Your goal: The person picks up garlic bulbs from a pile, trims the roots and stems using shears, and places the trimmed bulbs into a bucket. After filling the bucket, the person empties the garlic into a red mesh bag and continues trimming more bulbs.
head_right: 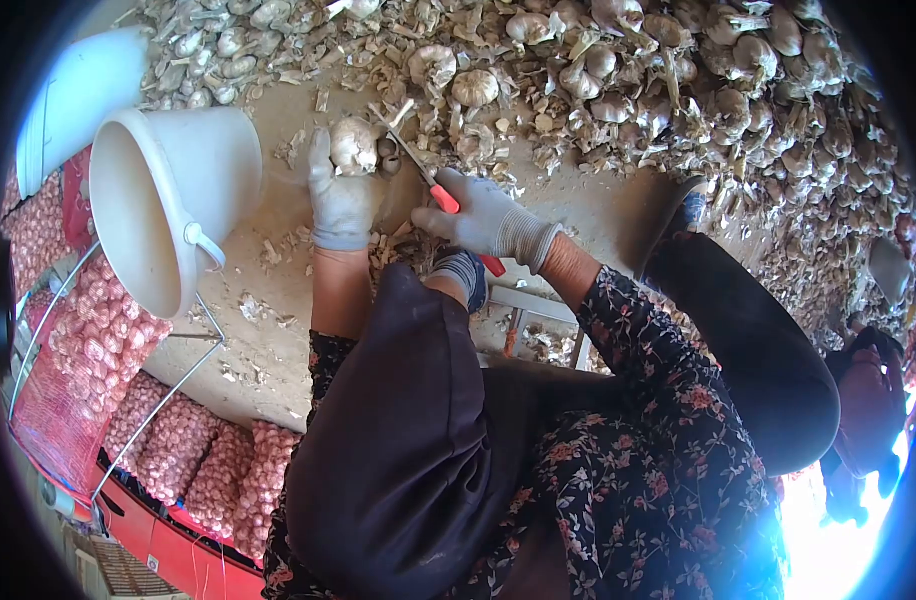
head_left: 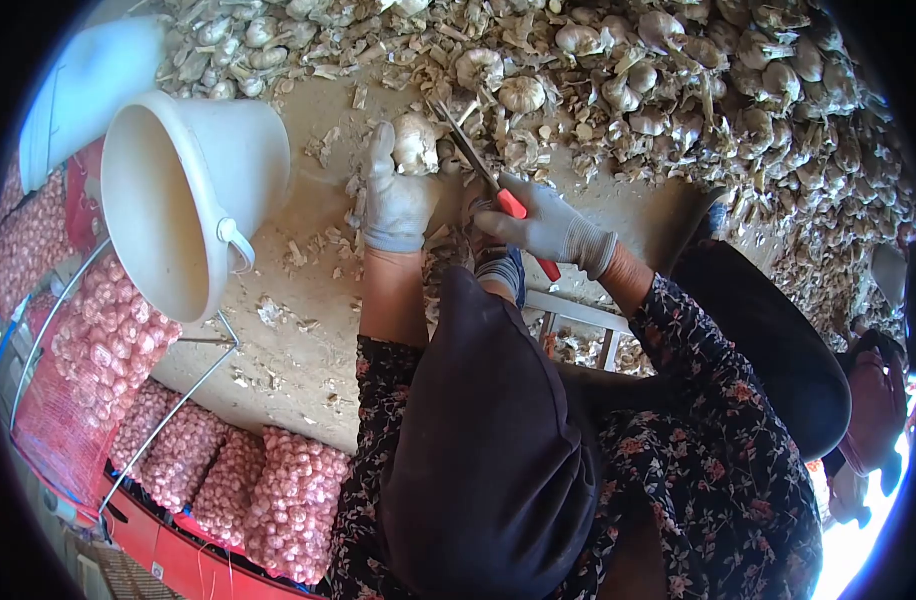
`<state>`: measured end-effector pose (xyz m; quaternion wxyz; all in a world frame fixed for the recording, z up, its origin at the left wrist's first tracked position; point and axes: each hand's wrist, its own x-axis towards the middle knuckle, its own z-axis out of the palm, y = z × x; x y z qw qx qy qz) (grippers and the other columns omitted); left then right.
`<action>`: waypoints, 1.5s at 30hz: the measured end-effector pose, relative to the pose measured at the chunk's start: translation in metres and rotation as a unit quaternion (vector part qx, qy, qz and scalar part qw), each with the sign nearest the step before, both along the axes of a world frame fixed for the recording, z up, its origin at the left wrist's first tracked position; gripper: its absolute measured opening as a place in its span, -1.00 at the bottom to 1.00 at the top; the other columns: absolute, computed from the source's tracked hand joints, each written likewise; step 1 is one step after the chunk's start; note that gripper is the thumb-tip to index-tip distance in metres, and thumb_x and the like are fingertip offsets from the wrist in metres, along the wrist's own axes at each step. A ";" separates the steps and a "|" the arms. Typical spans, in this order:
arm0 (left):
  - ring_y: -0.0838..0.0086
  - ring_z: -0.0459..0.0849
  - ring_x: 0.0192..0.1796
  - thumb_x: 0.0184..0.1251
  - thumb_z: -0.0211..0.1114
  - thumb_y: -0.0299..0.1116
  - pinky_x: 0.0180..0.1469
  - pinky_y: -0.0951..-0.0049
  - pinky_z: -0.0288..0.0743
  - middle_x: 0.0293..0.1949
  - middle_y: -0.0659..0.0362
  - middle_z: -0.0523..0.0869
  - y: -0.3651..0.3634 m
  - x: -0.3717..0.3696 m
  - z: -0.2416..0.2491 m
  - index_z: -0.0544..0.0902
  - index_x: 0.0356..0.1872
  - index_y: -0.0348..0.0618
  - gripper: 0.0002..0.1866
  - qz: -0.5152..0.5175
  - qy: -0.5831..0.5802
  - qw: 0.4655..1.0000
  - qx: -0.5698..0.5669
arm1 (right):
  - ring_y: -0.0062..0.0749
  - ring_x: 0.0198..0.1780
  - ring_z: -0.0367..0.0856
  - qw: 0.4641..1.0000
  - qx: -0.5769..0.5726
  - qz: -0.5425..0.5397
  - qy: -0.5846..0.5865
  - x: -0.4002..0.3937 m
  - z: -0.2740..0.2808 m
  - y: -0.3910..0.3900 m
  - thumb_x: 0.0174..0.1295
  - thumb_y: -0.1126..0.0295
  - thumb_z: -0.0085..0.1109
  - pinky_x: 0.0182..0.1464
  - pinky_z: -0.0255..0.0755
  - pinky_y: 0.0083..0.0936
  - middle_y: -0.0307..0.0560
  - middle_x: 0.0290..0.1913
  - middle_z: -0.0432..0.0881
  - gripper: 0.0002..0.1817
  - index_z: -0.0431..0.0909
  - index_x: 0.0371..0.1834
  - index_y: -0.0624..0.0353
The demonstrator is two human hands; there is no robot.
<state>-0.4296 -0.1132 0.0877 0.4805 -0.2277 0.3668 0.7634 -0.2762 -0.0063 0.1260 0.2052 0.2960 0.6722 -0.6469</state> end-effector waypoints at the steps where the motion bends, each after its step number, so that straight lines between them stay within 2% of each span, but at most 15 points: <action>1: 0.33 0.53 -0.33 0.25 0.14 0.11 -0.26 0.33 0.44 -0.33 0.11 0.62 0.001 -0.002 0.000 0.55 -0.13 -0.21 -0.48 -0.006 0.032 0.999 -0.030 | 0.06 -0.13 0.59 1.000 -0.006 -0.024 0.003 -0.001 0.000 -0.002 0.14 0.00 0.17 -0.06 0.41 -0.22 0.20 -0.27 0.59 -0.53 0.45 -0.24 0.27; 5: 0.35 0.55 -0.40 0.20 0.18 -0.05 -0.34 0.34 0.47 -0.40 0.12 0.63 -0.005 -0.018 0.024 0.56 -0.13 -0.22 -0.58 0.007 0.190 0.981 -0.027 | -0.14 -0.33 0.62 0.996 -0.004 -0.060 0.067 0.001 -0.005 -0.022 0.16 0.08 0.18 -0.24 0.45 -0.31 0.06 -0.41 0.59 -0.59 0.46 -0.32 0.28; 6: 0.38 0.58 -0.40 0.17 0.16 -0.17 -0.40 0.42 0.48 -0.37 0.06 0.65 -0.021 -0.039 0.040 0.58 -0.19 -0.25 -0.65 0.015 0.227 0.960 0.162 | -0.29 -0.43 0.58 0.979 -0.122 -0.161 -0.006 0.000 0.007 -0.024 0.17 0.12 0.17 -0.34 0.44 -0.39 -0.04 -0.46 0.56 -0.63 0.47 -0.33 0.29; 7: 0.39 0.56 -0.45 0.13 0.14 -0.22 -0.39 0.45 0.48 -0.44 0.05 0.62 -0.024 -0.044 0.080 0.60 -0.30 -0.27 -0.70 0.186 0.188 0.964 0.034 | -0.44 -0.53 0.54 0.934 -0.235 -0.258 -0.078 0.001 0.015 -0.024 0.17 0.17 0.16 -0.44 0.42 -0.47 -0.14 -0.51 0.54 -0.67 0.47 -0.34 0.29; 8: 0.39 0.55 -0.37 0.15 0.11 -0.28 -0.33 0.40 0.51 -0.34 0.04 0.60 -0.047 -0.081 0.092 0.57 -0.19 -0.29 -0.69 0.147 0.409 0.901 -0.017 | -0.44 -0.53 0.54 0.934 -0.233 -0.261 -0.076 0.005 0.014 -0.021 0.17 0.17 0.16 -0.44 0.42 -0.47 -0.14 -0.51 0.54 -0.67 0.47 -0.34 0.29; 11: 0.40 0.56 -0.35 0.23 0.07 -0.32 -0.29 0.42 0.52 -0.31 0.00 0.61 -0.070 -0.125 0.126 0.56 -0.15 -0.29 -0.72 -0.043 0.809 0.380 -0.448 | -0.55 -0.55 0.51 0.936 -0.220 -0.236 -0.141 0.026 0.005 -0.016 0.16 0.22 0.14 -0.49 0.41 -0.53 -0.17 -0.51 0.52 -0.68 0.49 -0.28 0.32; 15: 0.30 0.54 -0.13 0.22 0.07 -0.46 -0.07 0.26 0.46 -0.26 0.11 0.57 -0.019 -0.145 0.003 0.45 0.03 -0.23 -0.67 -0.227 0.720 0.502 -0.422 | -0.34 -0.46 0.61 0.957 -0.093 -0.196 -0.194 0.042 -0.010 -0.011 0.15 0.15 0.11 -0.37 0.52 -0.41 0.04 -0.43 0.58 -0.59 0.45 -0.19 0.34; 17: 0.31 0.48 0.13 0.19 0.21 -0.37 0.13 0.35 0.45 0.06 0.09 0.53 0.052 -0.069 0.026 0.49 0.06 -0.13 -0.63 -0.283 0.836 0.346 -0.319 | -0.32 -0.43 0.62 0.951 -0.095 -0.214 -0.202 0.049 -0.015 -0.010 0.15 0.15 0.10 -0.34 0.53 -0.40 0.05 -0.42 0.58 -0.59 0.45 -0.18 0.33; 18: 0.23 0.43 0.23 0.12 0.24 -0.43 0.25 0.29 0.40 0.21 0.08 0.42 0.079 -0.044 0.005 0.47 0.09 0.02 -0.56 -0.432 0.746 0.398 -0.315 | -0.30 -0.41 0.63 0.946 -0.099 -0.230 -0.207 0.052 -0.018 -0.010 0.14 0.14 0.09 -0.31 0.53 -0.39 0.06 -0.41 0.59 -0.59 0.45 -0.18 0.33; 20: 0.15 0.34 0.31 0.09 0.26 -0.46 0.34 0.22 0.29 0.33 0.09 0.26 0.099 -0.020 -0.043 0.31 0.27 0.20 -0.35 -0.536 0.729 0.309 -0.291 | -0.20 -0.37 0.64 0.952 -0.073 -0.218 -0.204 0.059 -0.024 -0.007 0.13 0.13 0.09 -0.26 0.52 -0.33 0.09 -0.40 0.60 -0.58 0.44 -0.18 0.32; 22: 0.12 0.32 0.33 0.09 0.30 -0.38 0.32 0.19 0.30 0.31 0.09 0.28 0.104 -0.014 -0.062 0.32 0.29 0.25 -0.33 -0.536 0.741 0.250 -0.318 | -0.11 -0.33 0.66 0.957 -0.045 -0.205 -0.200 0.067 -0.025 -0.003 0.13 0.13 0.10 -0.21 0.52 -0.28 0.13 -0.40 0.61 -0.58 0.44 -0.17 0.31; 25: 0.01 0.47 0.18 -0.02 0.43 -0.13 0.18 0.18 0.41 0.16 -0.05 0.42 0.100 -0.029 -0.048 0.43 0.21 0.07 -0.32 -0.557 0.616 0.468 -0.302 | 0.13 -0.24 0.63 0.973 0.120 -0.101 -0.172 0.070 -0.024 0.001 0.12 0.13 0.10 -0.11 0.48 -0.16 0.23 -0.35 0.62 -0.56 0.41 -0.14 0.32; 28: -0.02 0.49 0.15 -0.11 0.47 -0.04 0.16 0.16 0.41 0.15 -0.13 0.40 0.085 -0.021 -0.024 0.40 0.22 -0.08 -0.20 -0.522 0.587 0.495 -0.371 | 0.25 -0.12 0.58 0.964 0.184 -0.081 -0.174 0.067 -0.025 -0.001 0.12 0.11 0.10 -0.03 0.42 -0.08 0.33 -0.26 0.60 -0.52 0.37 -0.09 0.34; 33: -0.04 0.57 -0.03 -0.20 0.48 0.01 0.04 0.12 0.45 -0.01 -0.19 0.50 0.068 0.006 0.000 0.51 0.00 -0.30 -0.25 -0.464 0.660 0.415 -0.421 | 0.20 0.02 0.52 0.976 0.169 -0.054 -0.127 0.046 -0.009 0.002 0.14 0.05 0.11 0.07 0.36 -0.12 0.39 -0.13 0.55 -0.46 0.32 -0.07 0.34; 45: -0.02 0.58 0.04 -0.08 0.42 -0.10 0.05 0.12 0.47 0.07 -0.12 0.46 0.044 0.006 -0.001 0.49 -0.01 -0.24 -0.39 -0.536 0.553 0.420 -0.480 | 0.23 -0.19 0.58 0.971 0.144 -0.167 -0.087 0.035 -0.019 -0.007 0.17 0.07 0.07 -0.12 0.43 -0.12 0.32 -0.37 0.59 -0.54 0.43 -0.27 0.36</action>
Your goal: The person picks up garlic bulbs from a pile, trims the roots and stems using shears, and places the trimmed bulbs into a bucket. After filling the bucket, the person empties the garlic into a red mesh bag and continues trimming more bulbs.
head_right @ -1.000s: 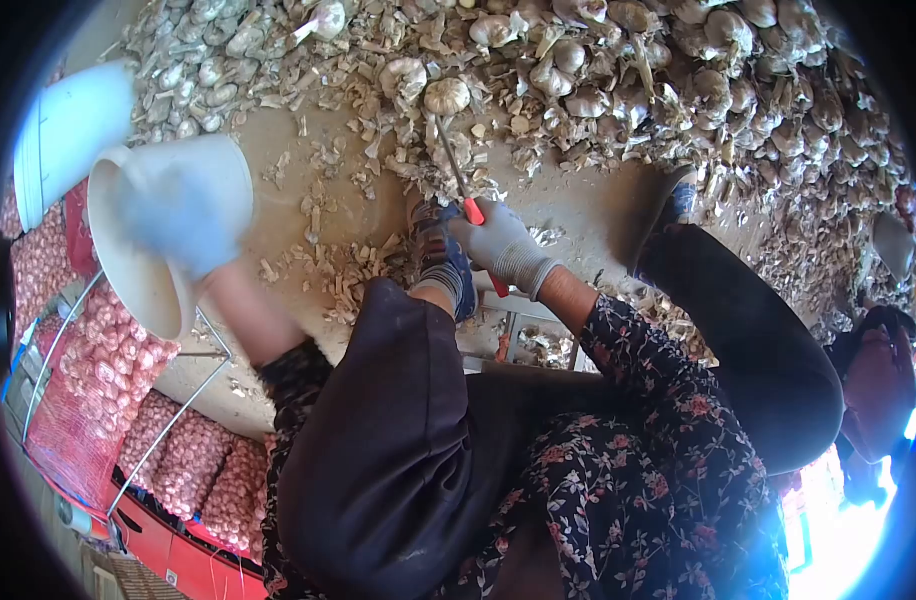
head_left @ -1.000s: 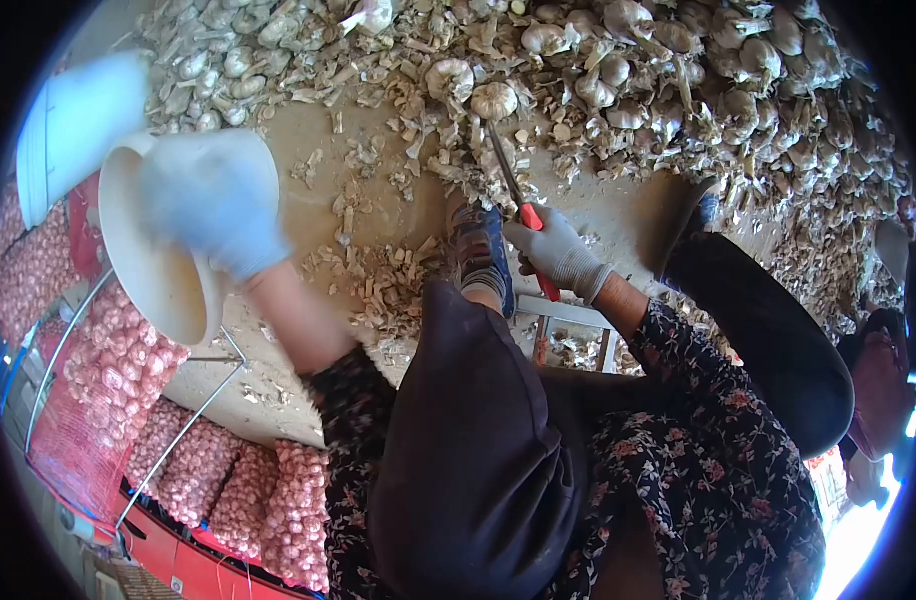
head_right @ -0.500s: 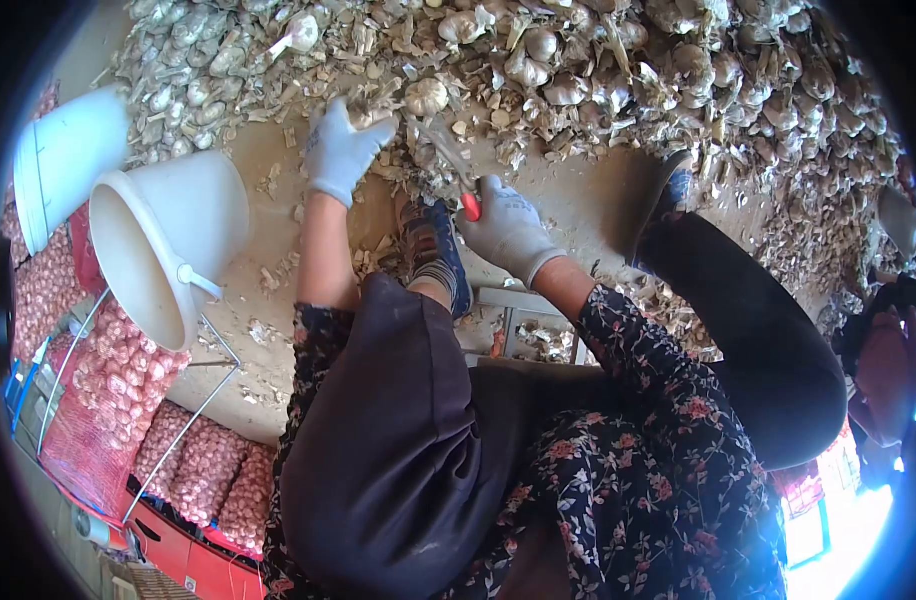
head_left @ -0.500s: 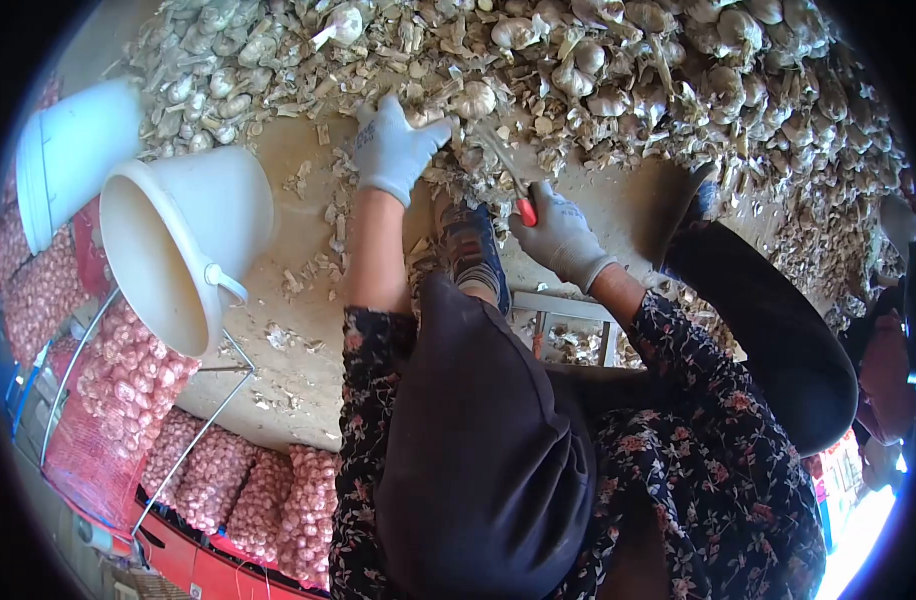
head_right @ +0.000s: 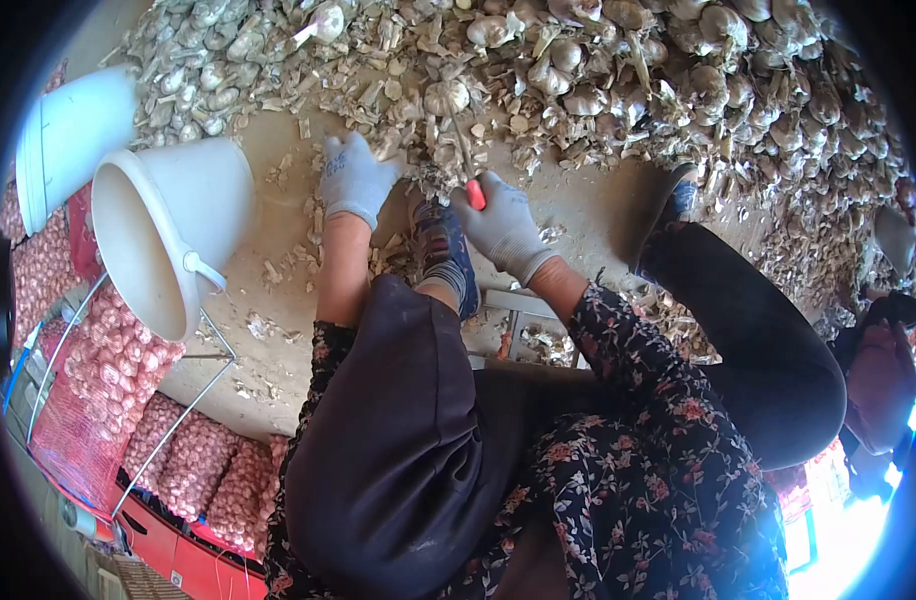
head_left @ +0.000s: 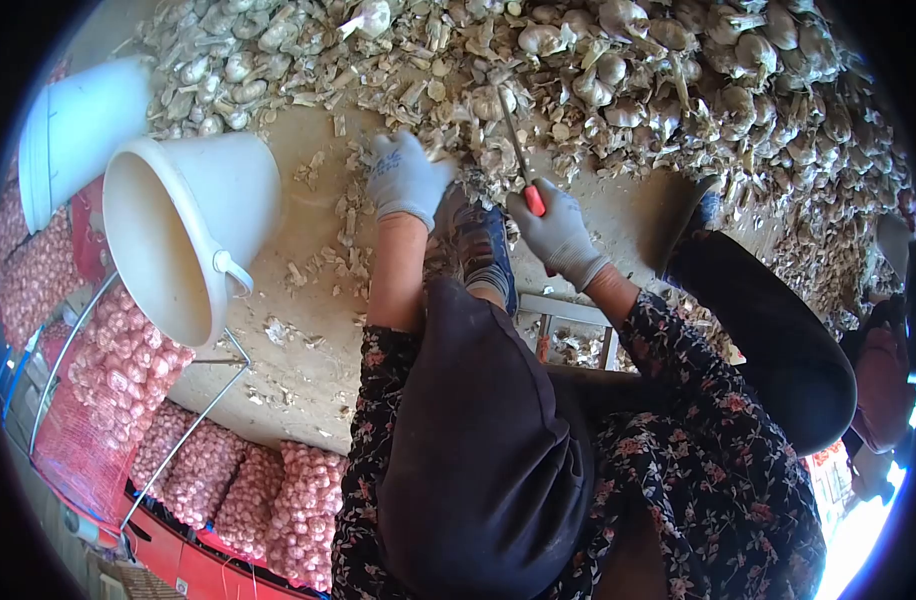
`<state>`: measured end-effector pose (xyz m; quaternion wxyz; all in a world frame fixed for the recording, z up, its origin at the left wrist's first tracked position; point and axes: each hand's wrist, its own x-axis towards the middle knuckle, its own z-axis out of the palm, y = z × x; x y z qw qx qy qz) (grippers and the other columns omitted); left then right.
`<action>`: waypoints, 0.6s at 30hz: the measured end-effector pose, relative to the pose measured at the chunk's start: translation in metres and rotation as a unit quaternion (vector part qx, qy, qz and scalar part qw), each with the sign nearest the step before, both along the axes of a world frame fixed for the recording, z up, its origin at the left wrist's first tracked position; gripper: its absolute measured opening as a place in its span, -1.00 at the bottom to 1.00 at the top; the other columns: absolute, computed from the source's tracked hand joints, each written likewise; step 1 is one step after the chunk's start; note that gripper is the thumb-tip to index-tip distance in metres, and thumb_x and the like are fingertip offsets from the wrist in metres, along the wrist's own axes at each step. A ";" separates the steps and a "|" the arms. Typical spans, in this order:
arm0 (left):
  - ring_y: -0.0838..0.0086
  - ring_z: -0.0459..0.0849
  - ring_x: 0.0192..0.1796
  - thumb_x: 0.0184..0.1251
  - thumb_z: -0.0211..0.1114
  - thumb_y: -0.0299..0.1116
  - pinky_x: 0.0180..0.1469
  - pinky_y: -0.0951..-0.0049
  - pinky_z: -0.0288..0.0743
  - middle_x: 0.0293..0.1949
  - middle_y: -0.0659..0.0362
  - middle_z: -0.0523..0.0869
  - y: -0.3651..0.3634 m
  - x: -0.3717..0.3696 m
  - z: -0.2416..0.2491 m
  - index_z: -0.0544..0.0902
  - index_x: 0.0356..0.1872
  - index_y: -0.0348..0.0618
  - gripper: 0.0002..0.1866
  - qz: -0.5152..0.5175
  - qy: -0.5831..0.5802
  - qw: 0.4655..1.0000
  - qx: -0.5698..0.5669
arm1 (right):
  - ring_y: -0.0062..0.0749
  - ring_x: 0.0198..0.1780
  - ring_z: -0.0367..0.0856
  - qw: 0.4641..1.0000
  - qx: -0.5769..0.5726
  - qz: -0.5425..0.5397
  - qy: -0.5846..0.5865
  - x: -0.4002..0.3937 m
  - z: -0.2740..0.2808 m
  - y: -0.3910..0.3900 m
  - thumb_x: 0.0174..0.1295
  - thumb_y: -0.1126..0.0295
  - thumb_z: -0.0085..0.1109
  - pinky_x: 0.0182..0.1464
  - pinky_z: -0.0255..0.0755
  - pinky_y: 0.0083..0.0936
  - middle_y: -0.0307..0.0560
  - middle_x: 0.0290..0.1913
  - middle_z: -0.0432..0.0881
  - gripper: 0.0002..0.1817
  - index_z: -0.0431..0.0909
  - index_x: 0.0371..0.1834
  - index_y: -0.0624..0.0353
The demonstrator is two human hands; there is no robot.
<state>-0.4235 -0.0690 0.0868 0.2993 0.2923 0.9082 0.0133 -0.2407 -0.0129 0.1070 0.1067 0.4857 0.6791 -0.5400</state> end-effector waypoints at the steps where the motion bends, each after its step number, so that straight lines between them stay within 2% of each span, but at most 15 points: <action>1: -0.02 0.58 0.04 -0.08 0.42 -0.10 0.05 0.12 0.47 0.07 -0.12 0.46 -0.017 -0.001 -0.019 0.49 -0.01 -0.24 -0.39 0.000 -0.001 1.000 -0.002 | 0.22 -0.19 0.58 0.999 -0.015 -0.023 -0.023 0.003 -0.001 0.001 0.16 0.07 0.08 -0.13 0.43 -0.13 0.33 -0.36 0.59 -0.55 0.44 -0.30 0.37; 2: 0.00 0.55 0.05 -0.09 0.43 -0.09 0.07 0.14 0.46 0.06 -0.09 0.47 -0.035 -0.004 -0.036 0.49 -0.03 -0.18 -0.40 -0.030 0.023 0.998 -0.043 | 0.22 -0.16 0.59 0.999 0.001 0.020 -0.029 0.013 -0.019 -0.001 0.15 0.07 0.10 -0.11 0.43 -0.13 0.34 -0.34 0.60 -0.53 0.45 -0.30 0.38; 4: 0.04 0.50 0.04 -0.10 0.44 -0.09 0.07 0.15 0.44 -0.01 0.01 0.52 -0.052 -0.007 -0.040 0.48 -0.07 -0.06 -0.46 -0.063 0.068 0.993 -0.079 | 0.18 -0.21 0.59 0.999 0.002 0.024 -0.035 0.019 -0.013 -0.004 0.16 0.09 0.11 -0.15 0.42 -0.15 0.30 -0.37 0.59 -0.58 0.46 -0.31 0.33; 5: 0.04 0.50 0.04 -0.10 0.44 -0.09 0.07 0.15 0.44 -0.01 0.01 0.52 -0.053 -0.005 -0.037 0.48 -0.07 -0.06 -0.46 -0.061 0.063 0.993 -0.084 | 0.14 -0.25 0.59 0.999 0.003 0.027 -0.042 0.022 -0.009 -0.007 0.17 0.11 0.11 -0.18 0.42 -0.17 0.25 -0.39 0.58 -0.63 0.47 -0.33 0.28; 8: 0.13 0.54 0.04 -0.03 0.42 -0.18 0.05 0.19 0.46 -0.01 0.02 0.54 -0.064 -0.008 -0.039 0.47 -0.01 -0.11 -0.47 -0.037 0.058 0.991 -0.113 | 0.21 -0.21 0.58 0.993 -0.014 0.083 -0.081 0.022 -0.003 -0.014 0.17 0.09 0.14 -0.16 0.41 -0.13 0.29 -0.36 0.59 -0.58 0.42 -0.24 0.29; 9: 0.20 0.56 0.04 0.00 0.40 -0.29 0.07 0.24 0.47 -0.01 0.04 0.55 -0.073 -0.015 -0.048 0.44 0.03 -0.18 -0.47 0.151 -0.227 0.956 0.109 | 0.22 -0.20 0.58 0.989 -0.009 0.118 -0.088 0.022 0.000 -0.016 0.17 0.08 0.14 -0.16 0.41 -0.11 0.30 -0.36 0.59 -0.56 0.39 -0.20 0.29; 10: 0.27 0.57 0.04 0.02 0.38 -0.39 0.10 0.28 0.48 -0.02 0.05 0.56 -0.075 -0.018 -0.044 0.41 0.07 -0.25 -0.46 0.317 -0.473 0.760 0.314 | 0.24 -0.10 0.57 0.982 -0.002 0.167 -0.086 0.020 0.004 -0.017 0.21 0.07 0.04 -0.05 0.42 -0.07 0.41 -0.28 0.58 -0.53 0.34 -0.14 0.33; 11: 0.27 0.57 0.04 0.02 0.38 -0.39 0.10 0.28 0.48 -0.02 0.05 0.56 -0.076 -0.016 -0.040 0.41 0.07 -0.25 -0.46 0.318 -0.472 0.761 0.313 | 0.24 -0.10 0.57 0.982 -0.003 0.167 -0.085 0.020 0.007 -0.019 0.21 0.07 0.04 -0.05 0.42 -0.07 0.41 -0.28 0.58 -0.53 0.34 -0.14 0.33; 13: 0.37 0.59 0.03 0.08 0.29 -0.54 0.12 0.35 0.49 0.04 0.04 0.54 -0.072 -0.011 -0.024 0.32 0.19 -0.33 -0.41 0.331 -0.557 0.577 0.498 | 0.24 -0.15 0.58 0.982 0.049 0.178 -0.029 0.017 0.011 -0.019 0.21 0.06 0.05 -0.07 0.43 -0.04 0.35 -0.26 0.57 -0.53 0.33 -0.12 0.32; 14: 0.34 0.59 0.04 0.09 0.25 -0.58 0.11 0.33 0.50 0.04 0.03 0.54 -0.070 -0.011 -0.019 0.26 0.25 -0.32 -0.37 0.316 -0.577 0.562 0.500 | 0.24 -0.15 0.58 0.983 0.050 0.176 -0.028 0.014 0.011 -0.018 0.21 0.06 0.05 -0.07 0.43 -0.04 0.35 -0.26 0.57 -0.53 0.33 -0.12 0.32; 15: 0.34 0.59 0.04 0.09 0.25 -0.58 0.11 0.33 0.50 0.04 0.03 0.54 -0.068 -0.010 -0.011 0.26 0.25 -0.32 -0.37 0.314 -0.579 0.562 0.500 | 0.20 -0.18 0.59 0.972 0.113 0.207 -0.017 0.012 0.011 -0.015 0.19 0.06 0.07 -0.10 0.44 -0.04 0.29 -0.27 0.57 -0.53 0.34 -0.13 0.30; 16: 0.37 0.57 0.05 0.07 0.27 -0.57 0.12 0.34 0.48 0.03 0.04 0.53 -0.065 -0.009 -0.005 0.26 0.25 -0.32 -0.35 0.309 -0.575 0.579 0.488 | 0.16 -0.21 0.60 0.955 0.176 0.238 -0.007 0.009 0.014 -0.012 0.17 0.06 0.09 -0.13 0.44 -0.04 0.23 -0.28 0.56 -0.54 0.35 -0.13 0.28; 17: 0.39 0.55 0.06 0.05 0.29 -0.56 0.14 0.35 0.46 0.02 0.05 0.53 -0.063 -0.008 -0.002 0.25 0.26 -0.32 -0.32 0.302 -0.572 0.595 0.477 | 0.16 -0.21 0.60 0.955 0.178 0.237 -0.009 0.005 0.019 -0.008 0.17 0.06 0.09 -0.13 0.44 -0.04 0.23 -0.28 0.56 -0.54 0.35 -0.13 0.28; 18: 0.39 0.55 0.06 0.05 0.29 -0.56 0.14 0.35 0.46 0.02 0.05 0.53 -0.062 -0.008 -0.002 0.25 0.26 -0.32 -0.32 0.300 -0.574 0.595 0.477 | 0.10 -0.18 0.59 0.936 0.211 0.280 -0.033 0.001 0.025 -0.003 0.14 0.10 0.14 -0.12 0.43 -0.09 0.18 -0.26 0.55 -0.54 0.33 -0.08 0.24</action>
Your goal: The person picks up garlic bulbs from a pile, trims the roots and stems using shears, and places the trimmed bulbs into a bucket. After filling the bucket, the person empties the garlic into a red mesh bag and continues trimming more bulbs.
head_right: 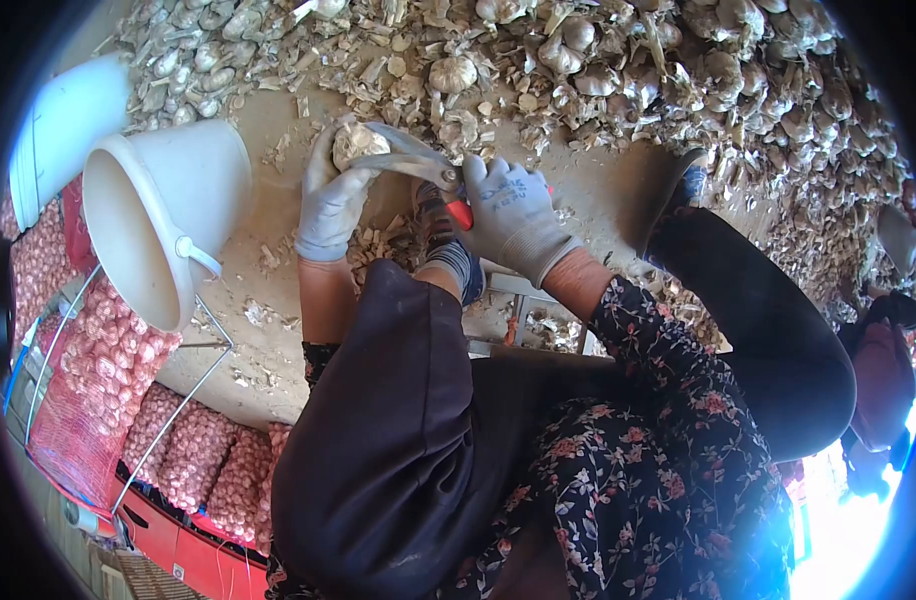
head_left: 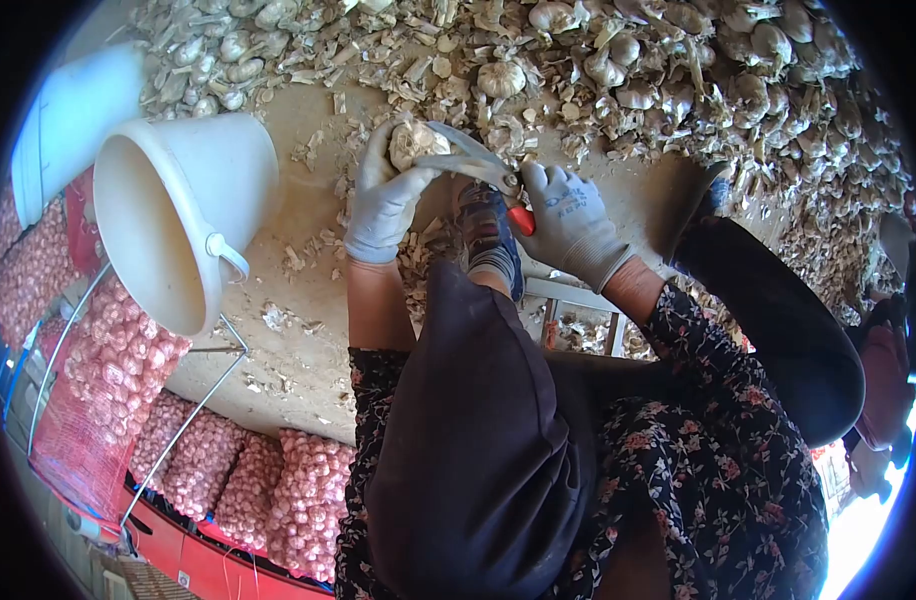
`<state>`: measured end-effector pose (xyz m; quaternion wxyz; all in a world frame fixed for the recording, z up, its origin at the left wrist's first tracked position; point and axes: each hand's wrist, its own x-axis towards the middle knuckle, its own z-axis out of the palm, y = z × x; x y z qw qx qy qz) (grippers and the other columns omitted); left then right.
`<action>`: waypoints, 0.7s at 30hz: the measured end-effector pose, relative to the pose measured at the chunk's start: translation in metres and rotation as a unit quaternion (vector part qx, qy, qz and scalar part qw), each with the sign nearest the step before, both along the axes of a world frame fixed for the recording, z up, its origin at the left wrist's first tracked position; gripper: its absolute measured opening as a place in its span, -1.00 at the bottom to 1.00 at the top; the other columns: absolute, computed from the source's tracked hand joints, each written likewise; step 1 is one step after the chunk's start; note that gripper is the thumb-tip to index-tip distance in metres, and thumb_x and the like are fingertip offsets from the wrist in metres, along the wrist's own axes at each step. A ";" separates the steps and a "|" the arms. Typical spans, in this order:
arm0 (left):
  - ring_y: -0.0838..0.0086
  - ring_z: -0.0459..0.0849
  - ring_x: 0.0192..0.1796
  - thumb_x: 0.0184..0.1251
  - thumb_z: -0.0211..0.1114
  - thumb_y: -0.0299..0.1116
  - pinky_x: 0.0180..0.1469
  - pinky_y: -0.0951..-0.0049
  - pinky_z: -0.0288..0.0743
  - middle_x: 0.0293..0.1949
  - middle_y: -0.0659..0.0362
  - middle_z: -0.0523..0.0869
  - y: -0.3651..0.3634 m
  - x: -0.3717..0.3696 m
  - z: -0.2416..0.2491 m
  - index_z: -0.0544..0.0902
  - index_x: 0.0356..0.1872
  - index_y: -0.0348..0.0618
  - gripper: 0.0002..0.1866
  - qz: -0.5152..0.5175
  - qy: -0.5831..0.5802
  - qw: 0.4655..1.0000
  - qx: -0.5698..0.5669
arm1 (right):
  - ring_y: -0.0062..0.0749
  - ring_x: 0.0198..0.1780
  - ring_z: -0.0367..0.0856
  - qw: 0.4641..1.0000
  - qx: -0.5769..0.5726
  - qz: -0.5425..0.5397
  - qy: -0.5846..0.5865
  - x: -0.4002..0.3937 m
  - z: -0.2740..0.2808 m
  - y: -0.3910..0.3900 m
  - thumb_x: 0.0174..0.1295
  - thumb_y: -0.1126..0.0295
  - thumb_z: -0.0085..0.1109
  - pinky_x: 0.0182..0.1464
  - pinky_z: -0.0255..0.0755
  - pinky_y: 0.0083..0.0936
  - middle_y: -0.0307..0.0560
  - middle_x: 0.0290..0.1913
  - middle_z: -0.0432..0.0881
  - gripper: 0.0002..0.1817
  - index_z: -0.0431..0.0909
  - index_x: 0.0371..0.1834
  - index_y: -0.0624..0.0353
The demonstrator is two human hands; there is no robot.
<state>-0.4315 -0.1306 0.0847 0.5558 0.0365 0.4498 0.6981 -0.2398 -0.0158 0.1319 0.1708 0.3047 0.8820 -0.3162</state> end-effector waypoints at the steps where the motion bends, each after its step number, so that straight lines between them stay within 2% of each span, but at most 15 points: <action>1: 0.41 0.53 0.09 0.04 0.32 -0.54 0.16 0.38 0.44 0.04 0.06 0.52 0.001 0.000 0.000 0.23 0.29 -0.30 -0.28 -0.037 0.084 0.996 -0.018 | 0.05 -0.15 0.57 0.998 0.039 0.041 -0.023 -0.004 0.005 0.004 0.11 0.13 0.18 -0.12 0.41 -0.13 0.12 -0.24 0.54 -0.52 0.31 -0.03 0.19; 2: 0.43 0.51 0.12 0.02 0.35 -0.52 0.19 0.41 0.41 0.06 0.07 0.50 0.001 0.000 0.000 0.21 0.31 -0.28 -0.23 -0.074 0.167 0.983 -0.036 | 0.01 -0.17 0.58 0.998 0.042 0.050 -0.027 -0.006 0.006 0.007 0.11 0.12 0.17 -0.14 0.41 -0.12 0.09 -0.25 0.55 -0.51 0.32 -0.01 0.18; 3: 0.43 0.51 0.12 0.02 0.35 -0.52 0.19 0.41 0.41 0.06 0.07 0.50 0.001 0.001 0.000 0.21 0.31 -0.28 -0.23 -0.077 0.165 0.983 -0.037 | 0.01 -0.17 0.58 0.998 0.040 0.046 -0.029 -0.007 0.006 0.008 0.11 0.12 0.17 -0.14 0.41 -0.12 0.09 -0.25 0.55 -0.51 0.32 -0.01 0.18; 5: 0.49 0.50 0.09 -0.04 0.40 -0.51 0.15 0.46 0.42 0.04 0.10 0.49 0.005 0.003 0.003 0.26 0.28 -0.30 -0.23 -0.132 0.367 0.914 -0.110 | 0.00 -0.19 0.59 0.995 0.065 0.068 -0.029 -0.009 0.003 0.011 0.10 0.11 0.17 -0.14 0.41 -0.12 0.08 -0.26 0.55 -0.49 0.31 0.00 0.19; 9: 0.49 0.52 0.03 -0.08 0.43 -0.46 0.09 0.49 0.45 0.03 0.11 0.49 0.008 0.003 0.009 0.31 0.22 -0.31 -0.25 -0.135 0.412 0.893 -0.122 | -0.01 -0.21 0.60 0.995 0.049 0.081 -0.035 -0.008 0.000 0.011 0.12 0.10 0.16 -0.16 0.42 -0.14 0.08 -0.25 0.54 -0.50 0.30 -0.02 0.21; 11: 0.47 0.54 -0.04 -0.11 0.43 -0.46 0.05 0.51 0.47 -0.01 0.13 0.51 0.008 0.000 0.005 0.34 0.18 -0.31 -0.28 -0.163 0.499 0.843 -0.119 | 0.00 -0.25 0.60 0.993 0.045 0.100 -0.046 -0.008 -0.003 0.013 0.13 0.10 0.15 -0.19 0.42 -0.14 0.10 -0.28 0.55 -0.52 0.30 -0.05 0.21; 13: 0.45 0.55 -0.04 -0.15 0.45 -0.43 0.04 0.47 0.47 -0.05 0.11 0.53 0.008 -0.001 0.006 0.37 0.13 -0.31 -0.29 -0.175 0.455 0.861 -0.143 | 0.02 -0.29 0.60 0.991 0.040 0.116 -0.059 -0.004 -0.008 0.014 0.14 0.11 0.13 -0.22 0.43 -0.15 0.11 -0.31 0.57 -0.54 0.29 -0.08 0.22; 15: 0.44 0.55 -0.04 -0.20 0.47 -0.39 0.04 0.44 0.47 -0.09 0.09 0.54 0.008 0.000 0.008 0.40 0.08 -0.32 -0.30 -0.186 0.411 0.877 -0.166 | 0.08 -0.35 0.60 0.995 -0.037 0.093 -0.010 0.000 -0.020 0.016 0.18 0.14 0.10 -0.27 0.44 -0.11 0.14 -0.42 0.58 -0.60 0.28 -0.14 0.23; 17: 0.47 0.57 -0.08 -0.21 0.45 -0.43 0.01 0.47 0.48 -0.11 0.13 0.55 0.010 0.000 0.014 0.40 0.07 -0.31 -0.32 -0.172 0.268 0.938 -0.135 | 0.10 -0.35 0.60 0.997 -0.050 0.057 -0.006 0.008 -0.038 0.020 0.19 0.16 0.10 -0.27 0.45 -0.09 0.14 -0.45 0.57 -0.61 0.28 -0.15 0.24; 19: 0.50 0.57 -0.11 -0.21 0.44 -0.46 0.00 0.49 0.48 -0.12 0.14 0.55 0.009 0.002 0.019 0.40 0.08 -0.31 -0.32 -0.186 0.294 0.926 -0.148 | 0.12 -0.35 0.60 0.998 -0.065 0.025 -0.001 0.015 -0.041 0.022 0.20 0.18 0.09 -0.28 0.45 -0.07 0.15 -0.49 0.57 -0.63 0.27 -0.16 0.25; 21: 0.51 0.56 -0.09 -0.20 0.44 -0.45 0.01 0.49 0.48 -0.11 0.13 0.54 0.008 0.003 0.012 0.39 0.08 -0.32 -0.31 -0.157 0.278 0.937 -0.144 | 0.14 -0.33 0.60 0.997 -0.070 -0.031 -0.010 0.019 -0.033 0.023 0.20 0.19 0.09 -0.27 0.45 -0.06 0.17 -0.47 0.56 -0.64 0.27 -0.16 0.24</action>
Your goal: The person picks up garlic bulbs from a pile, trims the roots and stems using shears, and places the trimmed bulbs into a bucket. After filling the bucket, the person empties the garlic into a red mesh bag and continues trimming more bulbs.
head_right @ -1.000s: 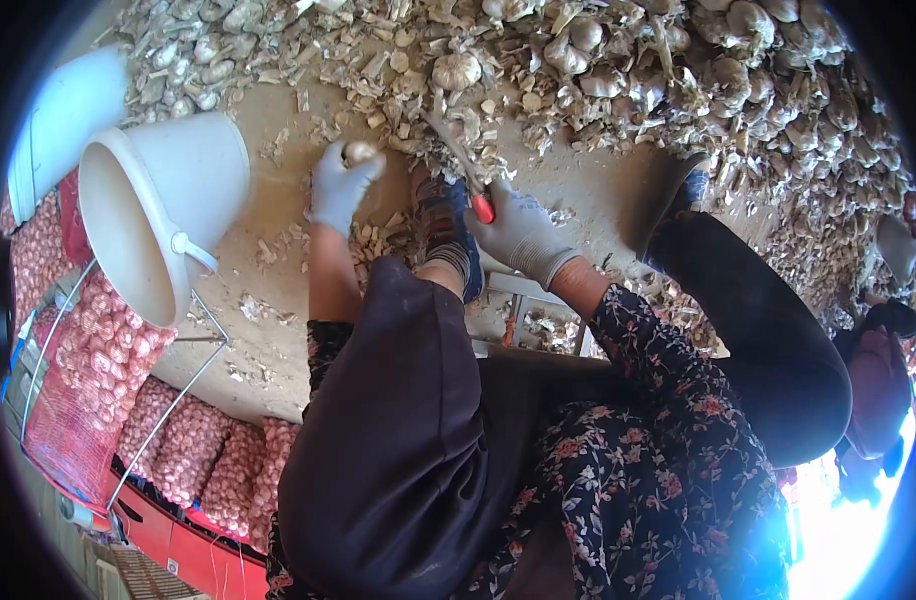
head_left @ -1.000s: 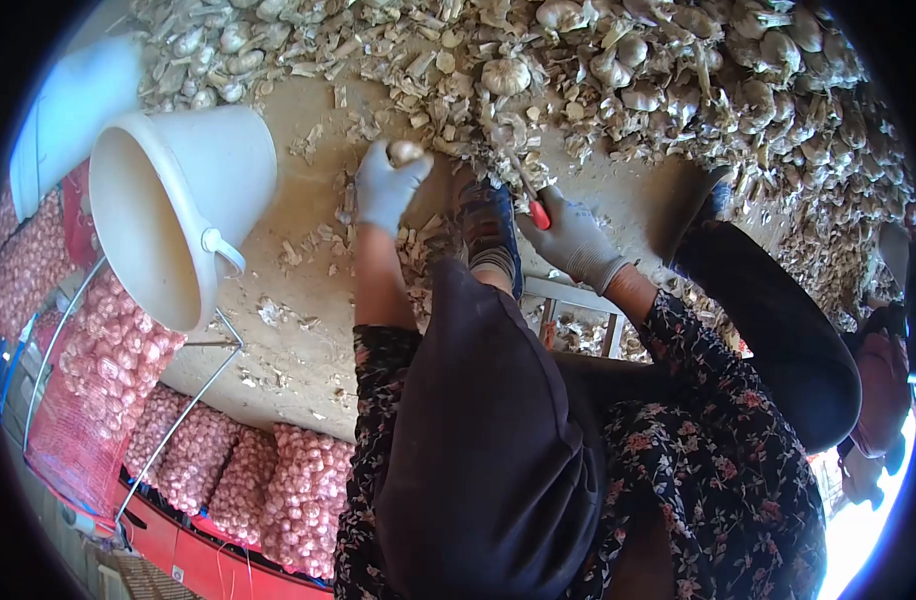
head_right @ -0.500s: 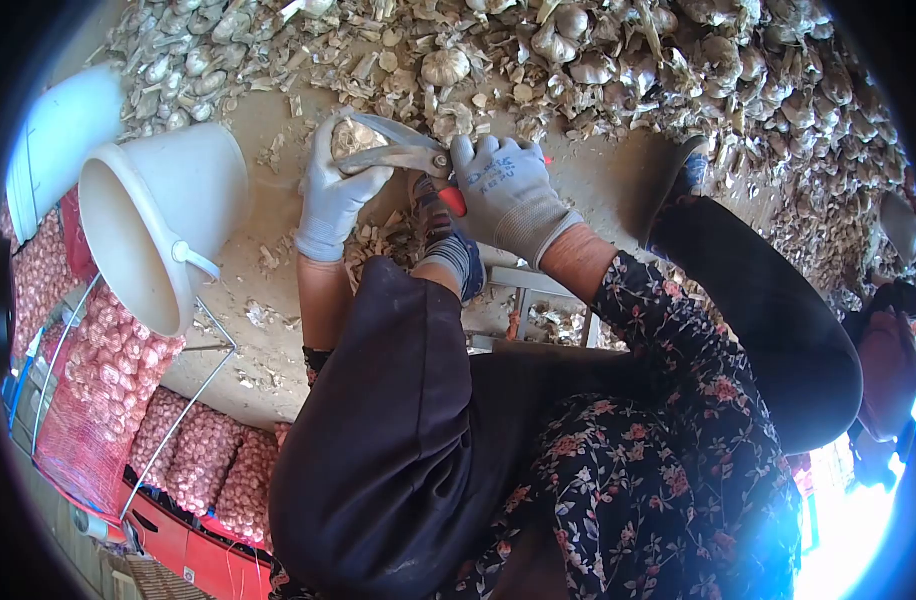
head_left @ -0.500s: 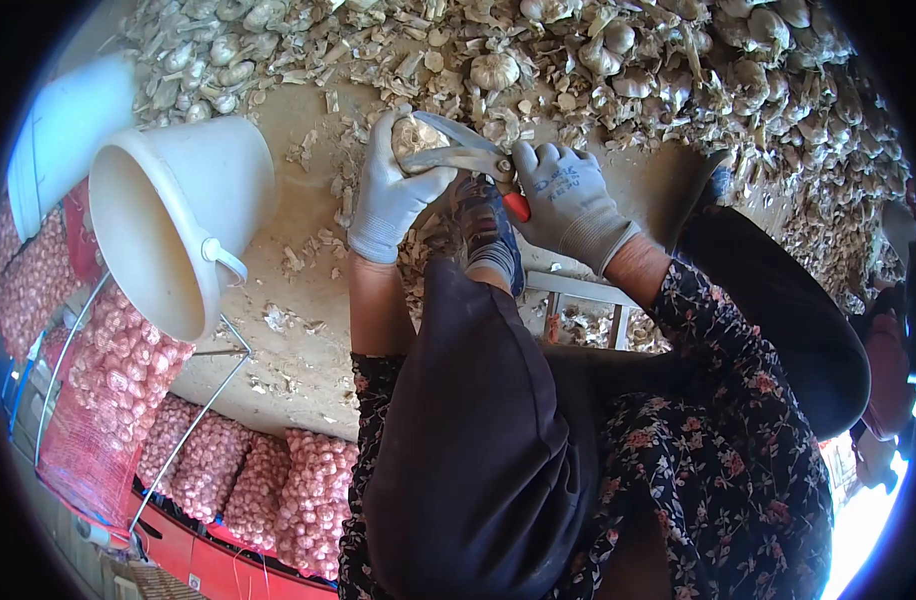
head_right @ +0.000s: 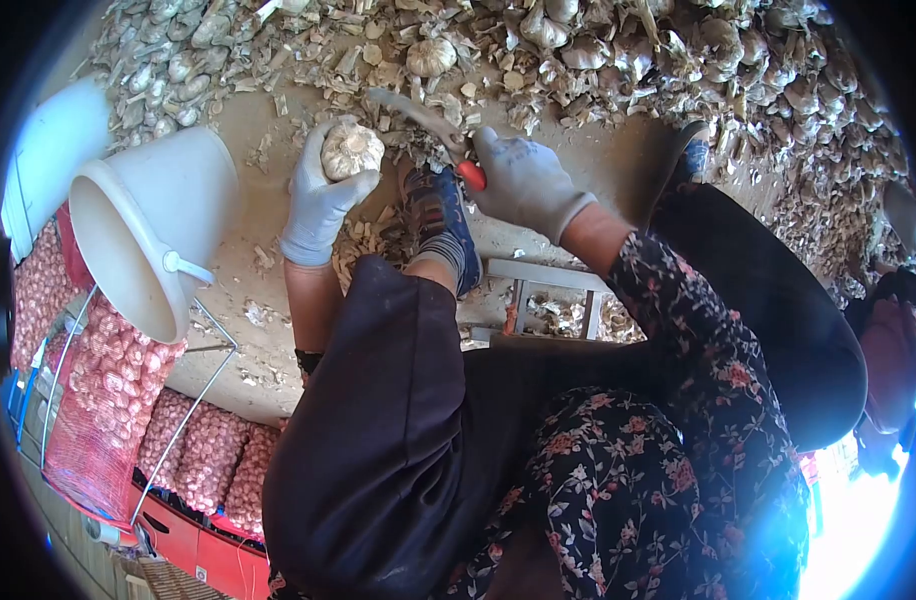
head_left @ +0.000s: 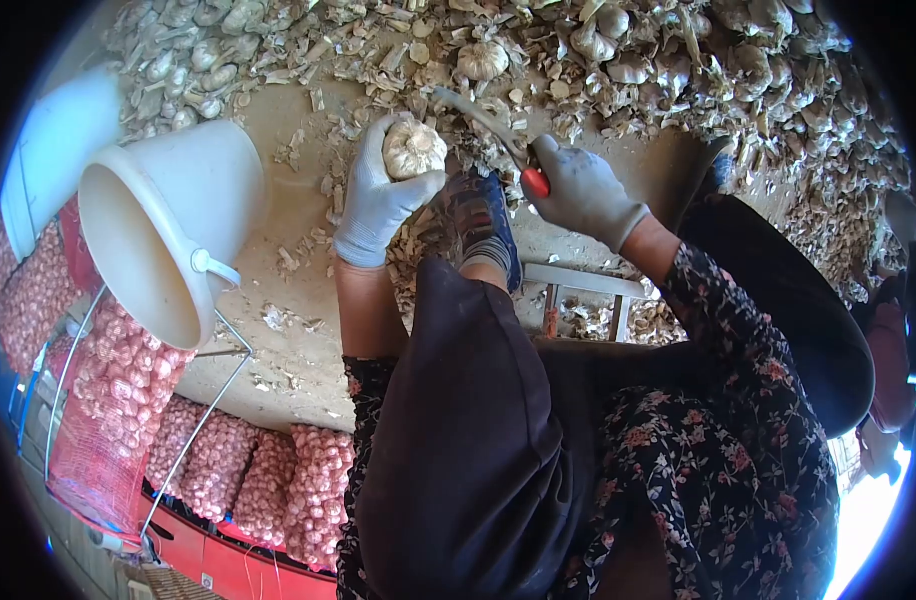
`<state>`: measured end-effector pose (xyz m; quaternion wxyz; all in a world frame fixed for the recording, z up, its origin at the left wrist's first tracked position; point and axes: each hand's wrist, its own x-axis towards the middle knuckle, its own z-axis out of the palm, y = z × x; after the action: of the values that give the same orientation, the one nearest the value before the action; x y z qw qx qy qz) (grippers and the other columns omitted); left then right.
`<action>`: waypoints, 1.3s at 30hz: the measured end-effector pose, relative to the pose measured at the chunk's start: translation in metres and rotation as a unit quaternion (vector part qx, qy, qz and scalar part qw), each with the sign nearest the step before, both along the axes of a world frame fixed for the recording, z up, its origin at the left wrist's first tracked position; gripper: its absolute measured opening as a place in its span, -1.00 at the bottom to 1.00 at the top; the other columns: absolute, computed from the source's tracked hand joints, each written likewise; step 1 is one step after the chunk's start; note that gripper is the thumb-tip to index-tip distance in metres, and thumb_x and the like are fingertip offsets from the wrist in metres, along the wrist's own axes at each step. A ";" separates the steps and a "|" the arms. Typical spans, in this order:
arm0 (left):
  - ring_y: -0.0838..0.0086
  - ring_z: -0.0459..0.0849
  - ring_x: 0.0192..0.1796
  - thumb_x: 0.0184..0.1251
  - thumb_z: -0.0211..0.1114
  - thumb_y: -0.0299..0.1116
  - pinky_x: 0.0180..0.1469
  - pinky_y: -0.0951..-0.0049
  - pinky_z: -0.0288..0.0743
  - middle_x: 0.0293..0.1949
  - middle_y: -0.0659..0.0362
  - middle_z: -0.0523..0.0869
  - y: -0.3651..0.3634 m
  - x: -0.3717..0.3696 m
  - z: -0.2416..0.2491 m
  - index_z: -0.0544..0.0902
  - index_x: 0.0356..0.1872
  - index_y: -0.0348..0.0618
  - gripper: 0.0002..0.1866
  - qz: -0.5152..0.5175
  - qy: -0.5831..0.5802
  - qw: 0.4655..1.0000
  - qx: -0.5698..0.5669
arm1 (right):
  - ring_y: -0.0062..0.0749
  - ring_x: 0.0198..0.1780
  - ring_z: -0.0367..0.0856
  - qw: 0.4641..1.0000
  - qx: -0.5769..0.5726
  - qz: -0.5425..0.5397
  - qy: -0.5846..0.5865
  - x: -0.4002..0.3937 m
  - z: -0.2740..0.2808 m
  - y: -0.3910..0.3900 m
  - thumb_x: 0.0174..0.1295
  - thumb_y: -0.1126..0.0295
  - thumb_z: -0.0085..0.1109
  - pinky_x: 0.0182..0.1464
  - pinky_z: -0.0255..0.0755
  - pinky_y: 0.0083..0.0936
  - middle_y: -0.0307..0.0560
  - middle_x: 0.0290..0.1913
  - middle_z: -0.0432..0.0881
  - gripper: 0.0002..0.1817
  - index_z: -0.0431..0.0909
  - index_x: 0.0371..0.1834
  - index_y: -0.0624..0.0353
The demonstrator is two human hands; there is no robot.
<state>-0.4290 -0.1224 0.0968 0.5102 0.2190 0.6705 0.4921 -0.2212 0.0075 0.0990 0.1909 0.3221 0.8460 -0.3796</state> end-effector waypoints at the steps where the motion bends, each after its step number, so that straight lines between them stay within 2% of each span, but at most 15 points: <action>1: 0.51 0.56 -0.09 -0.20 0.44 -0.45 0.01 0.49 0.48 -0.11 0.13 0.54 0.000 0.002 0.002 0.39 0.08 -0.32 -0.31 0.001 -0.003 1.000 0.000 | 0.10 -0.26 0.60 1.000 0.004 0.014 0.001 -0.002 0.014 0.000 0.17 0.17 0.12 -0.22 0.45 -0.09 0.17 -0.37 0.57 -0.61 0.29 -0.12 0.23; 4: 0.52 0.55 -0.07 -0.20 0.44 -0.44 0.02 0.49 0.47 -0.09 0.12 0.54 0.003 0.001 0.005 0.38 0.08 -0.32 -0.31 0.005 -0.021 1.000 -0.008 | 0.02 -0.18 0.59 0.986 0.130 0.097 0.044 -0.005 0.025 -0.005 0.14 0.12 0.14 -0.15 0.42 -0.12 0.13 -0.27 0.55 -0.54 0.30 -0.06 0.22; 12: 0.52 0.54 -0.10 -0.19 0.45 -0.43 -0.03 0.51 0.49 -0.10 0.13 0.55 0.009 -0.001 0.011 0.39 0.04 -0.33 -0.34 -0.052 -0.036 0.998 0.004 | -0.02 -0.27 0.59 0.971 0.135 0.195 -0.021 -0.013 0.023 0.004 0.14 0.13 0.12 -0.23 0.42 -0.14 0.09 -0.34 0.54 -0.56 0.30 -0.13 0.28; 19: 0.52 0.59 -0.15 -0.12 0.43 -0.50 -0.01 0.50 0.51 -0.15 0.16 0.57 -0.001 -0.002 0.031 0.43 -0.04 -0.26 -0.47 0.032 -0.078 0.996 0.032 | 0.20 -0.25 0.59 0.999 -0.029 -0.010 -0.032 0.006 -0.001 0.004 0.26 0.20 0.01 -0.15 0.45 -0.09 0.30 -0.40 0.59 -0.64 0.34 -0.25 0.38; 20: 0.47 0.60 -0.15 -0.05 0.39 -0.57 0.00 0.45 0.50 -0.15 0.15 0.60 -0.017 -0.022 0.032 0.44 -0.04 -0.24 -0.52 -0.028 0.136 0.984 0.109 | 0.23 -0.23 0.59 0.997 -0.033 -0.065 -0.027 0.012 -0.003 0.002 0.27 0.21 0.00 -0.14 0.44 -0.06 0.31 -0.39 0.60 -0.65 0.33 -0.26 0.37; 22: 0.42 0.62 -0.24 0.01 0.30 -0.62 -0.09 0.43 0.50 -0.33 0.09 0.67 -0.025 -0.058 0.091 0.58 -0.43 -0.23 -0.89 0.023 0.552 0.816 0.168 | 0.27 -0.21 0.57 0.993 -0.060 -0.091 -0.052 0.027 -0.002 -0.005 0.27 0.21 -0.02 -0.10 0.42 -0.02 0.34 -0.38 0.59 -0.67 0.34 -0.26 0.35; 26: 0.37 0.60 -0.37 0.18 0.20 -0.48 -0.24 0.39 0.53 -0.45 0.08 0.63 -0.059 -0.120 0.140 0.60 -0.40 -0.30 -0.91 0.136 0.742 0.652 -0.080 | 0.09 -0.33 0.62 0.978 -0.091 -0.174 -0.075 0.042 -0.020 -0.016 0.21 0.22 0.05 -0.24 0.48 -0.13 0.29 -0.40 0.59 -0.67 0.38 -0.21 0.33; 28: 0.40 0.54 -0.12 0.25 0.15 -0.39 -0.16 0.40 0.50 -0.23 0.15 0.56 -0.032 -0.099 0.125 0.56 -0.11 -0.24 -0.77 0.223 0.870 0.333 -0.287 | -0.08 -0.40 0.65 0.964 -0.135 -0.209 -0.093 0.041 -0.018 -0.016 0.17 0.24 0.11 -0.36 0.51 -0.22 0.22 -0.42 0.59 -0.66 0.38 -0.20 0.34; 29: 0.40 0.54 -0.12 0.25 0.15 -0.39 -0.16 0.40 0.50 -0.23 0.15 0.56 -0.027 -0.091 0.091 0.56 -0.11 -0.24 -0.77 0.225 0.870 0.334 -0.285 | -0.19 -0.41 0.65 0.942 -0.204 -0.243 -0.112 0.037 -0.013 -0.013 0.16 0.24 0.13 -0.40 0.52 -0.30 0.17 -0.41 0.59 -0.66 0.40 -0.21 0.34; 30: 0.41 0.58 -0.20 0.20 0.23 -0.33 -0.18 0.39 0.50 -0.21 0.09 0.60 -0.030 -0.080 0.038 0.57 -0.12 -0.24 -0.73 0.180 0.656 0.688 -0.254 | -0.31 -0.42 0.65 0.913 -0.271 -0.275 -0.132 0.034 -0.009 -0.012 0.14 0.24 0.15 -0.44 0.52 -0.38 0.12 -0.40 0.59 -0.66 0.41 -0.22 0.34; 32: 0.33 0.65 -0.19 0.12 0.33 -0.23 -0.08 0.34 0.50 -0.16 -0.07 0.65 0.028 -0.013 0.017 0.57 -0.09 -0.20 -0.63 -0.031 0.485 0.874 -0.010 | -0.10 -0.30 0.65 0.885 -0.321 -0.302 -0.149 0.029 -0.009 -0.013 0.14 0.21 0.10 -0.25 0.50 -0.26 0.20 -0.33 0.61 -0.63 0.43 -0.16 0.33; 33: 0.21 0.65 -0.11 0.06 0.38 -0.19 -0.02 0.26 0.49 -0.12 -0.15 0.64 0.045 0.013 -0.002 0.54 -0.04 -0.18 -0.55 -0.091 0.302 0.942 -0.117 | 0.10 -0.17 0.64 0.853 -0.374 -0.326 -0.164 0.029 -0.010 -0.015 0.14 0.18 0.05 -0.07 0.48 -0.14 0.28 -0.26 0.63 -0.58 0.45 -0.10 0.33; 34: 0.28 0.63 -0.02 0.02 0.44 -0.12 0.07 0.40 0.45 -0.12 0.00 0.68 0.053 0.029 -0.031 0.51 0.07 -0.28 -0.38 -0.171 0.220 0.945 -0.171 | 0.10 -0.17 0.64 0.852 -0.374 -0.327 -0.164 0.030 -0.014 -0.017 0.14 0.18 0.05 -0.07 0.48 -0.14 0.28 -0.26 0.63 -0.58 0.45 -0.10 0.33; 36: 0.00 0.62 -0.02 -0.03 0.44 -0.11 0.04 0.18 0.47 -0.05 -0.17 0.61 0.061 0.046 -0.063 0.45 0.08 -0.25 -0.34 -0.243 0.283 0.899 -0.228 | -0.01 -0.14 0.65 0.962 -0.165 -0.165 -0.138 0.034 -0.021 -0.020 0.17 0.14 0.06 -0.05 0.47 -0.14 0.27 -0.26 0.62 -0.55 0.41 -0.07 0.33; 39: -0.05 0.59 0.00 -0.07 0.47 -0.13 0.07 0.15 0.45 -0.04 -0.18 0.61 0.053 0.044 -0.082 0.42 0.08 -0.27 -0.30 -0.171 0.267 0.932 -0.177 | -0.06 -0.13 0.63 0.985 -0.012 -0.123 -0.122 0.038 -0.023 -0.018 0.20 0.10 0.08 -0.08 0.44 -0.10 0.21 -0.23 0.60 -0.54 0.37 -0.06 0.31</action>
<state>-0.3849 -0.0697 0.0145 0.4190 0.3600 0.8106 0.1944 -0.1829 -0.0101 0.0757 0.2483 0.4656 0.7653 -0.3687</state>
